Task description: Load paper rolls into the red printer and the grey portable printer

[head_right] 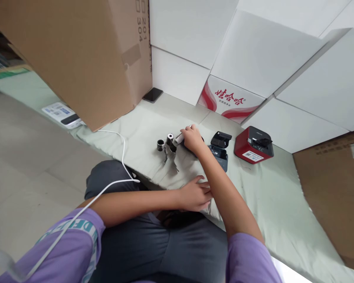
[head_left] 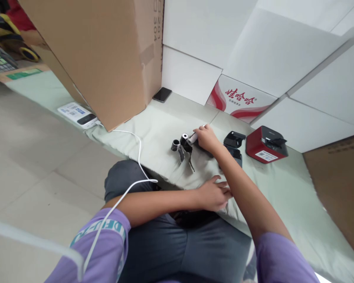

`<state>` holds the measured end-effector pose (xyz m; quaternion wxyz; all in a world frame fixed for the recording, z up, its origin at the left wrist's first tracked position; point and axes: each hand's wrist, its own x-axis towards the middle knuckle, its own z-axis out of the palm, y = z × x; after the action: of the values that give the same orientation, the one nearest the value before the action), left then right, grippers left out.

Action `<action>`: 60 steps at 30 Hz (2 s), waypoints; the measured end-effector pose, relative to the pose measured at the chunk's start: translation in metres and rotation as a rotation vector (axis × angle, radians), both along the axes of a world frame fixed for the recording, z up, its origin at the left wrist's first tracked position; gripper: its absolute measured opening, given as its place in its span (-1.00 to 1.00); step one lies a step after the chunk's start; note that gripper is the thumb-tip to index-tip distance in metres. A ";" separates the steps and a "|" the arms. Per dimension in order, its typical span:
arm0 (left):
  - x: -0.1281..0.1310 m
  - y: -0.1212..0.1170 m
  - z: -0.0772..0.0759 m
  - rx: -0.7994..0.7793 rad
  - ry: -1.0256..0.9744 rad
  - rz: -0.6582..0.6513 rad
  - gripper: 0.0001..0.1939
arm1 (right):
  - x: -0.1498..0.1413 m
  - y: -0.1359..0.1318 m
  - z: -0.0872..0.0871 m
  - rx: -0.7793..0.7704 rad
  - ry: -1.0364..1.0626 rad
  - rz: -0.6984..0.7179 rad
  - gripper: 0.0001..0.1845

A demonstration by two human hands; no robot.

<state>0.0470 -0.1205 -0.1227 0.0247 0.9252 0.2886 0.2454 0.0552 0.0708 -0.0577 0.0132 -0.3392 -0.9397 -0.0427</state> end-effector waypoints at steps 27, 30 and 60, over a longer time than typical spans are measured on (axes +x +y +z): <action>-0.046 0.022 0.080 0.119 -0.820 0.215 -0.82 | 0.103 -0.061 0.001 -0.787 1.407 -0.252 -0.60; -0.070 0.034 0.098 0.263 -0.913 0.230 -0.88 | 0.105 -0.060 0.003 -0.810 1.427 -0.237 -0.59; -0.108 0.069 0.108 -0.396 -0.199 -0.150 -0.29 | 0.105 -0.080 -0.001 -1.409 1.036 0.011 -0.58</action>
<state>-0.0613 -0.0516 -0.0147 0.2524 0.8923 0.2576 0.2716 0.1603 -0.0096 -0.0583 0.2263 -0.2407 -0.6247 0.7076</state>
